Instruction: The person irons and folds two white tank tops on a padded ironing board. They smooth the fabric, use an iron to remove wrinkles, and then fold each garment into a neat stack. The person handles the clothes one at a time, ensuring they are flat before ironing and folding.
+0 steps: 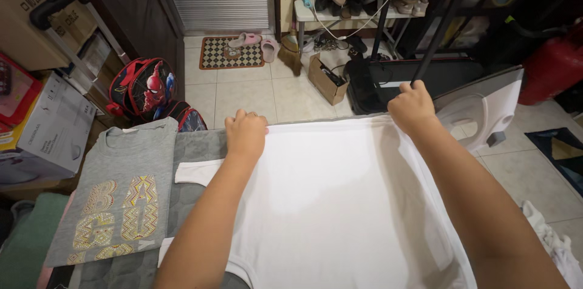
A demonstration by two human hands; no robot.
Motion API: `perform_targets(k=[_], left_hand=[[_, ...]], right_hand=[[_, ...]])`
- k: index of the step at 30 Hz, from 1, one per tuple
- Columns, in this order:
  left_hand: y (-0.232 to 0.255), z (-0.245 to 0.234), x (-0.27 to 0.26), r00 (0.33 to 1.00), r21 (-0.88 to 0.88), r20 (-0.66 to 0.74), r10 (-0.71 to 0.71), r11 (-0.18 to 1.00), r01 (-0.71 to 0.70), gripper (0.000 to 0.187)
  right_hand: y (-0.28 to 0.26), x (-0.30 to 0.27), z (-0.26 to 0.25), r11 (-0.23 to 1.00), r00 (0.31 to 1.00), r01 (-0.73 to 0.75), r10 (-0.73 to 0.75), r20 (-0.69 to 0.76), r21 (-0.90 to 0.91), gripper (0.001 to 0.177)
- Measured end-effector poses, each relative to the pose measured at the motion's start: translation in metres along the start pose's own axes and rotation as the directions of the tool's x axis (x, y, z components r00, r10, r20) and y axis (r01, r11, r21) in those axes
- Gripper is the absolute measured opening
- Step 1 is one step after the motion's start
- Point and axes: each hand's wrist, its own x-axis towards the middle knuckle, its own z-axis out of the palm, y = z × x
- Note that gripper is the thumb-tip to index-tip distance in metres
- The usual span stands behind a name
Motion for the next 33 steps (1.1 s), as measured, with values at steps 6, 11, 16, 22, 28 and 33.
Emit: perform_targets(k=[6, 11, 16, 22, 28, 33], left_hand=[[0.002, -0.011, -0.015, 0.974, 0.023, -0.164, 0.154, 0.988, -0.152, 0.007], [0.003, -0.05, -0.054, 0.908, -0.094, -0.323, 0.268, 0.945, -0.312, 0.012], [0.014, -0.078, -0.103, 0.904, -0.104, -0.293, 0.313, 0.929, -0.355, 0.015], [0.018, -0.082, -0.137, 0.901, -0.098, -0.222, 0.373, 0.911, -0.401, 0.019], [0.02, -0.08, -0.151, 0.904, -0.085, -0.208, 0.374, 0.914, -0.398, 0.02], [0.019, -0.076, -0.159, 0.897, -0.083, -0.255, 0.361, 0.916, -0.393, 0.02]], right_hand=[[-0.011, -0.027, -0.019, 0.999, 0.983, -0.028, 0.022, -0.18, -0.031, 0.012], [-0.01, -0.093, -0.016, 0.988, 0.859, -0.102, 0.146, -0.491, 0.115, 0.005], [-0.015, -0.153, -0.004, 0.964, 0.845, -0.06, 0.187, -0.5, 0.26, 0.009], [-0.035, -0.189, 0.01, 0.929, 0.853, -0.054, 0.234, -0.467, 0.366, 0.01], [-0.041, -0.198, 0.016, 0.912, 0.877, -0.096, 0.267, -0.4, 0.399, 0.01], [-0.04, -0.206, 0.017, 0.909, 0.869, -0.138, 0.301, -0.392, 0.393, 0.014]])
